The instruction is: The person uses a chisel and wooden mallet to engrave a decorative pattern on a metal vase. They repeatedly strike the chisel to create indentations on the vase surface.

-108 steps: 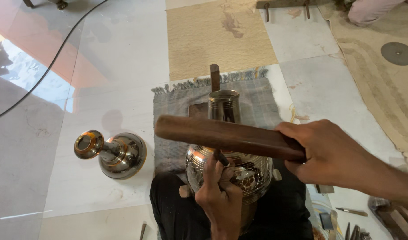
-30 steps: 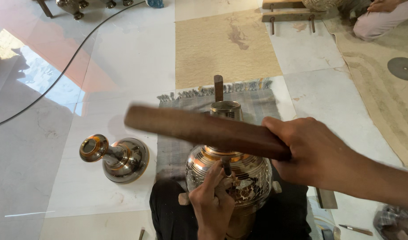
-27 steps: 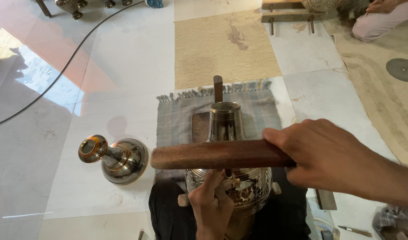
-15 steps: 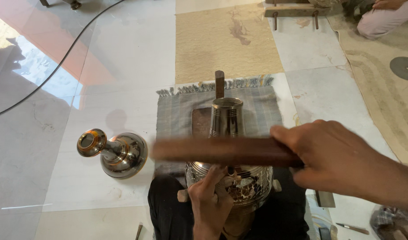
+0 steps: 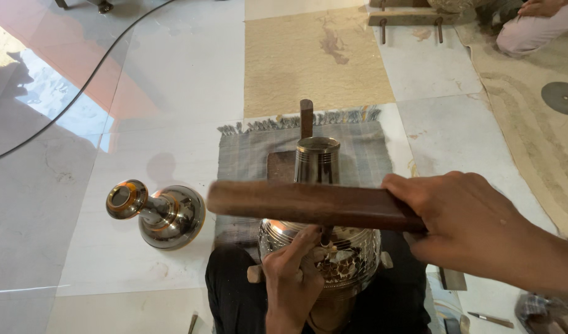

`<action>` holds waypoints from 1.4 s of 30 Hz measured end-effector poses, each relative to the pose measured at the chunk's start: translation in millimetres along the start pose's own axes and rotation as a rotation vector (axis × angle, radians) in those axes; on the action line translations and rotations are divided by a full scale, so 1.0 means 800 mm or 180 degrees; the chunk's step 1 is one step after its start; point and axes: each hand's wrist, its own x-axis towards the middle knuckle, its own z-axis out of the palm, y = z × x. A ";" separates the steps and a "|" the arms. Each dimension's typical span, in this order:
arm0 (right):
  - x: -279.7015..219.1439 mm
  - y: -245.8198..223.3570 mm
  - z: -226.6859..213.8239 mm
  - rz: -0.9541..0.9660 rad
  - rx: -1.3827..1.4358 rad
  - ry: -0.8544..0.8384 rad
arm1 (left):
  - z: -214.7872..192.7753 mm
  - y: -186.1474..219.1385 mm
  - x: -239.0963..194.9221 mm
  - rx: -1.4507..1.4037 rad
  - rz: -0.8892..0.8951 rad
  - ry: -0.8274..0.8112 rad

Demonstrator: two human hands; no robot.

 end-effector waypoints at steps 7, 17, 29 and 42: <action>0.013 0.032 0.035 0.0058 0.0075 -0.0246 | -0.003 0.001 -0.004 -0.0604 -0.0369 0.0182; 0.012 0.043 0.092 0.0299 0.1515 -0.0653 | 0.022 0.022 -0.035 -0.0308 -0.0142 0.1271; -0.019 -0.030 0.006 0.0032 -0.0284 -0.0280 | 0.023 0.016 -0.036 -0.0054 0.0005 0.1182; -0.024 -0.056 -0.004 0.0007 -0.0466 -0.0588 | 0.017 0.018 -0.033 -0.0089 0.0177 0.1145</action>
